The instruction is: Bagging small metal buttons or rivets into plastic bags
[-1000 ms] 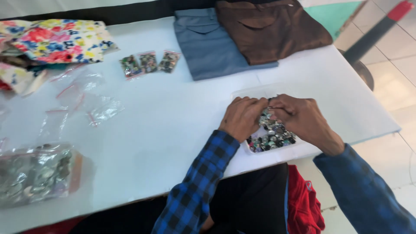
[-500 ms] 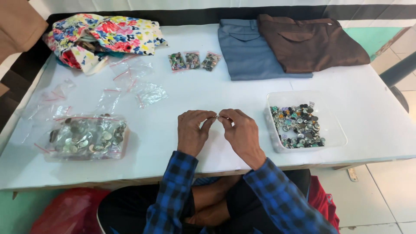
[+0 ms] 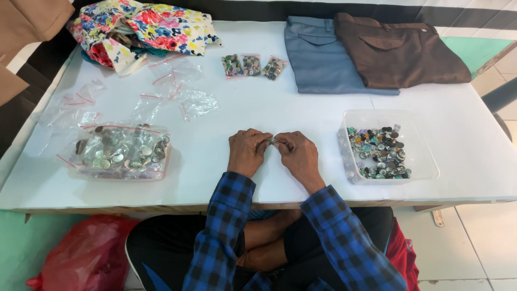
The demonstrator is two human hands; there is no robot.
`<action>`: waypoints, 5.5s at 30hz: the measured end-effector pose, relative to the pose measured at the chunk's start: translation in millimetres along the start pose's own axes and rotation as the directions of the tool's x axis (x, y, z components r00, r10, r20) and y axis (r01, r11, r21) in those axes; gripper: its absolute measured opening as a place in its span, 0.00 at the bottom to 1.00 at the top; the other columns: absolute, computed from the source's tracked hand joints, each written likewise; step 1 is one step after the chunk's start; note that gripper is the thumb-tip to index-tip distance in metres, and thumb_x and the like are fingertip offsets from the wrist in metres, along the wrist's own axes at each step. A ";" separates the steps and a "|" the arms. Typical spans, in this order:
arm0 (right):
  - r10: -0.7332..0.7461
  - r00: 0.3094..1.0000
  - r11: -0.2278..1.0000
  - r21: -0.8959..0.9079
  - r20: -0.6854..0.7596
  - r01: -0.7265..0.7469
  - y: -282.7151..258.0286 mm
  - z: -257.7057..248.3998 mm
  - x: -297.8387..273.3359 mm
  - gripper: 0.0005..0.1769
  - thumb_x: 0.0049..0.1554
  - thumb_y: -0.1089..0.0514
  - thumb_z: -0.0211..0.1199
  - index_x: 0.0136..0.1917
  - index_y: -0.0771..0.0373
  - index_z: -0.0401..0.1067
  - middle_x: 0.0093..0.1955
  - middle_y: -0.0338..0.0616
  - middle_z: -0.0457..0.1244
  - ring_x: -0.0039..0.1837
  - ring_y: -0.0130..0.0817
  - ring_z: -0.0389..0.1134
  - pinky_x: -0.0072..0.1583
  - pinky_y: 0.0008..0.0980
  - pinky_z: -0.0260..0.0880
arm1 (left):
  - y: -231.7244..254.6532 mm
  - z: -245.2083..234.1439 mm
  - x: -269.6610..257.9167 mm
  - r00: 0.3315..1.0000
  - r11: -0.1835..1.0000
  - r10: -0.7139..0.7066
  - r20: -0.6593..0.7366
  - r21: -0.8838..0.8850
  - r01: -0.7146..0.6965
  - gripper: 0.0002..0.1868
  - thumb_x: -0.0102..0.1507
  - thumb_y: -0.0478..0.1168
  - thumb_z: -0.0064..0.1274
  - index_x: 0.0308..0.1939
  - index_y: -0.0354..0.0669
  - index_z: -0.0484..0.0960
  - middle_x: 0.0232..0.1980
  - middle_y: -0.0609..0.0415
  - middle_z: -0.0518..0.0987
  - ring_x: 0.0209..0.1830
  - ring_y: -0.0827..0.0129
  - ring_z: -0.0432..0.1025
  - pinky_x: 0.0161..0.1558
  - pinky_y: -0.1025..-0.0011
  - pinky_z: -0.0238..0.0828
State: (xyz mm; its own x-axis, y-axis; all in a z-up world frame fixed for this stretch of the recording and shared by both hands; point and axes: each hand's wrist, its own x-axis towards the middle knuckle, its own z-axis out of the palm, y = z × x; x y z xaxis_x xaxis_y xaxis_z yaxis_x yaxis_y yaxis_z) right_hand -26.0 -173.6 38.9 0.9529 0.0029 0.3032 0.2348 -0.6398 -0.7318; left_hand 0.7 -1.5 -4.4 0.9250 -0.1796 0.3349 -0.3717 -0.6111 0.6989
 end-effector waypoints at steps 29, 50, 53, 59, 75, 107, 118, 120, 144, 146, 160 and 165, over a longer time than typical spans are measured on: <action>0.002 0.999 0.999 0.038 0.035 -0.003 -3.8 -0.8 1.4 0.11 0.57 0.62 0.66 0.53 0.54 0.81 0.44 0.42 0.68 0.39 0.31 0.68 0.44 0.33 0.70 | -0.4 -1.6 -1.3 0.999 0.999 -0.030 0.026 -0.023 0.030 0.14 0.67 0.37 0.52 0.54 0.62 0.82 0.43 0.63 0.80 0.56 0.62 0.70 0.68 0.53 0.50; 0.000 1.000 0.997 0.075 0.007 -0.001 -1.5 -0.5 -3.8 0.14 0.56 0.61 0.67 0.56 0.58 0.79 0.47 0.48 0.69 0.42 0.38 0.70 0.47 0.37 0.71 | 1.7 -5.5 -6.4 1.000 1.000 0.014 -0.020 -0.003 -0.014 0.13 0.68 0.40 0.51 0.55 0.60 0.81 0.45 0.60 0.81 0.55 0.58 0.71 0.64 0.53 0.54; -0.012 0.999 0.997 0.074 -0.035 0.014 5.9 2.1 -1.5 0.13 0.57 0.61 0.66 0.57 0.60 0.78 0.47 0.51 0.68 0.43 0.42 0.72 0.47 0.39 0.72 | -0.9 -4.3 -3.0 0.998 0.999 0.049 -0.033 0.014 -0.048 0.13 0.68 0.38 0.49 0.55 0.59 0.81 0.46 0.59 0.81 0.54 0.56 0.72 0.63 0.53 0.56; -0.113 0.981 0.991 0.059 -0.159 0.124 0.9 6.5 -9.6 0.13 0.63 0.60 0.59 0.59 0.66 0.75 0.46 0.55 0.68 0.43 0.48 0.74 0.44 0.39 0.75 | 13.9 -6.3 -3.0 0.976 0.990 0.107 -0.191 -0.073 -0.122 0.11 0.66 0.34 0.55 0.51 0.50 0.83 0.42 0.54 0.83 0.44 0.55 0.76 0.53 0.56 0.70; 0.209 0.922 0.824 -0.567 0.326 0.014 42.6 -221.6 0.1 0.11 0.58 0.61 0.59 0.52 0.53 0.79 0.55 0.49 0.68 0.56 0.58 0.71 0.56 0.58 0.73 | 179.0 90.1 74.7 0.822 0.859 0.512 0.249 -0.139 -0.493 0.06 0.68 0.35 0.49 0.46 0.48 0.79 0.40 0.48 0.82 0.40 0.44 0.77 0.44 0.51 0.73; 0.116 0.967 0.963 -0.265 0.228 -0.053 101.2 -254.9 0.3 0.07 0.59 0.61 0.58 0.50 0.57 0.74 0.47 0.53 0.68 0.51 0.52 0.73 0.50 0.45 0.74 | 238.6 130.4 92.8 0.658 0.929 0.171 0.734 0.101 -0.355 0.06 0.62 0.33 0.55 0.38 0.37 0.87 0.40 0.37 0.84 0.43 0.42 0.80 0.40 0.53 0.78; 0.103 0.964 0.973 -0.228 0.246 -0.045 97.8 -257.0 -1.8 0.04 0.60 0.61 0.60 0.45 0.57 0.75 0.44 0.49 0.69 0.47 0.47 0.73 0.49 0.40 0.74 | 229.1 98.5 105.3 0.692 0.992 0.121 0.712 -0.068 -0.103 0.07 0.61 0.31 0.58 0.41 0.45 0.88 0.41 0.45 0.87 0.46 0.52 0.81 0.46 0.59 0.76; 0.099 0.962 0.974 -0.222 0.253 -0.041 97.6 -257.3 -2.2 0.03 0.60 0.61 0.60 0.47 0.58 0.74 0.45 0.51 0.69 0.49 0.49 0.73 0.48 0.42 0.74 | 234.6 96.2 107.7 0.638 0.972 0.094 0.765 0.067 -0.224 0.12 0.59 0.35 0.61 0.45 0.53 0.87 0.47 0.50 0.85 0.52 0.49 0.79 0.51 0.55 0.74; 0.216 0.974 0.957 0.210 -0.065 -0.199 37.5 -264.5 -9.8 0.09 0.58 0.66 0.63 0.53 0.63 0.77 0.47 0.53 0.73 0.48 0.34 0.76 0.49 0.28 0.80 | 238.2 106.7 103.9 0.918 0.895 0.176 0.356 -0.446 0.001 0.03 0.61 0.32 0.59 0.36 0.44 0.82 0.33 0.47 0.85 0.36 0.60 0.83 0.39 0.65 0.77; 0.193 0.978 0.960 0.223 -0.080 -0.171 24.9 -260.2 -10.6 0.09 0.58 0.66 0.64 0.53 0.63 0.78 0.46 0.52 0.73 0.47 0.32 0.76 0.48 0.27 0.80 | 235.3 92.3 98.4 0.935 0.869 0.191 0.299 -0.495 -0.020 0.05 0.60 0.31 0.59 0.37 0.46 0.84 0.33 0.50 0.84 0.36 0.67 0.82 0.39 0.69 0.78; -0.145 0.945 0.978 0.100 -0.292 0.181 -65.9 -117.1 -50.7 0.05 0.55 0.61 0.71 0.45 0.51 0.83 0.40 0.36 0.72 0.40 0.27 0.74 0.41 0.23 0.76 | 147.7 -64.6 -15.0 0.975 0.877 0.078 -0.206 -0.451 -0.165 0.05 0.60 0.35 0.67 0.39 0.48 0.89 0.38 0.55 0.84 0.41 0.68 0.77 0.51 0.66 0.75; -0.046 0.997 0.984 0.167 -0.063 0.056 -30.0 -48.5 -33.8 0.04 0.56 0.65 0.67 0.44 0.59 0.81 0.38 0.46 0.71 0.37 0.35 0.71 0.38 0.30 0.72 | 63.9 -47.5 -27.8 0.985 0.939 -0.125 -0.116 -0.333 0.080 0.05 0.57 0.34 0.68 0.36 0.49 0.90 0.29 0.57 0.84 0.35 0.69 0.75 0.45 0.70 0.72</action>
State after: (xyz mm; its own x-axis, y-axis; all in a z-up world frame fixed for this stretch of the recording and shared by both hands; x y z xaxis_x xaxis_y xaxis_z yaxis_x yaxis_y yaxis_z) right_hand -74.6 -191.8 80.2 0.9273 -0.0160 0.3739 0.3162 -0.5010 -0.8056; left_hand -52.5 1.1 61.0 0.9487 -0.0110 0.3161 -0.3017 -0.3315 0.8939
